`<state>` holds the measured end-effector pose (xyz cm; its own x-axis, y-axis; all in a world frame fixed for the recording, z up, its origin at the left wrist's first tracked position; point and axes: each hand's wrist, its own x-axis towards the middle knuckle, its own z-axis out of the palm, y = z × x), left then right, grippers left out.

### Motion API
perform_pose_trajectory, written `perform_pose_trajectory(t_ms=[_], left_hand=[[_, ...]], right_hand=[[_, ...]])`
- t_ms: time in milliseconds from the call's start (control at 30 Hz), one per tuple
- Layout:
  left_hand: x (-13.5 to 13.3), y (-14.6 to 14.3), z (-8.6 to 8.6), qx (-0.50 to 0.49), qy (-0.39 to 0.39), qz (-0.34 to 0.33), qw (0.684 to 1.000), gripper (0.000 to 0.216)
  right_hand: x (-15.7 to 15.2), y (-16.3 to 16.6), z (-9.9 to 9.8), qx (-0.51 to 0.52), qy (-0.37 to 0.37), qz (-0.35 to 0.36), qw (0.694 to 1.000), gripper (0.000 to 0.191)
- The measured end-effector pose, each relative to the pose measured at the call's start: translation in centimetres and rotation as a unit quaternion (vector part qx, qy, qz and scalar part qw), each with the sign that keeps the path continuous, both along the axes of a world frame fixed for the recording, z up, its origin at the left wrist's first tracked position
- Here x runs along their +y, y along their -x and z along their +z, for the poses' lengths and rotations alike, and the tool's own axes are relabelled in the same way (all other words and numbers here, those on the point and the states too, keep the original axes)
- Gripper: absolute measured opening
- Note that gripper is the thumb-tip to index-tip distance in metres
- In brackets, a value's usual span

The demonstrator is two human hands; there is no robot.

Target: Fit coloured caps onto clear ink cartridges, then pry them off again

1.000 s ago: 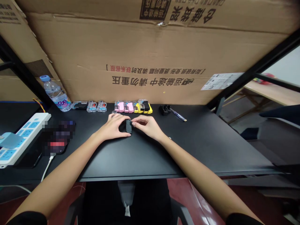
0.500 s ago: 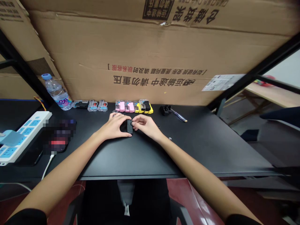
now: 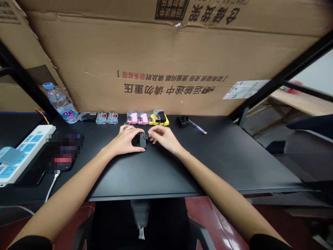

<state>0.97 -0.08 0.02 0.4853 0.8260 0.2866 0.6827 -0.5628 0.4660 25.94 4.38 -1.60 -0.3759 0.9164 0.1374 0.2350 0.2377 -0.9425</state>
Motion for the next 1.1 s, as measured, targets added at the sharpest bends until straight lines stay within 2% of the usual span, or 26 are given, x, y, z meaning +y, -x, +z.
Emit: perform_pose_trajectory(t_ms=[67, 167, 233, 333, 533, 833, 1100], left_hand=[[0.0, 0.1, 0.1, 0.003, 0.005, 0.004, 1.000, 0.069], [0.0, 0.2, 0.3, 0.007, 0.012, 0.011, 1.000, 0.067], [0.0, 0.1, 0.3, 0.006, 0.016, 0.014, 1.000, 0.066], [-0.2, 0.1, 0.4, 0.006, 0.018, 0.013, 1.000, 0.063], [-0.4, 0.0, 0.4, 0.007, 0.011, -0.002, 1.000, 0.063], [-0.3, 0.0, 0.4, 0.000, 0.013, -0.013, 1.000, 0.064], [-0.2, 0.0, 0.2, 0.001, 0.010, -0.010, 1.000, 0.063]], right_hand=[[0.9, -1.7, 0.4, -0.074, -0.075, -0.056, 0.993, 0.028], [2.0, -4.1, 1.4, -0.215, -0.150, -0.113, 0.958, 0.021], [2.4, -5.1, 2.0, -0.304, -0.160, -0.122, 0.931, 0.021], [2.5, -5.5, 2.3, -0.374, -0.166, -0.113, 0.905, 0.028], [2.2, -4.8, 1.8, -0.420, -0.198, -0.080, 0.882, 0.032], [1.4, -3.4, 1.5, -0.393, -0.225, -0.042, 0.891, 0.025], [2.1, -4.4, 1.0, -0.402, -0.227, -0.094, 0.882, 0.030]])
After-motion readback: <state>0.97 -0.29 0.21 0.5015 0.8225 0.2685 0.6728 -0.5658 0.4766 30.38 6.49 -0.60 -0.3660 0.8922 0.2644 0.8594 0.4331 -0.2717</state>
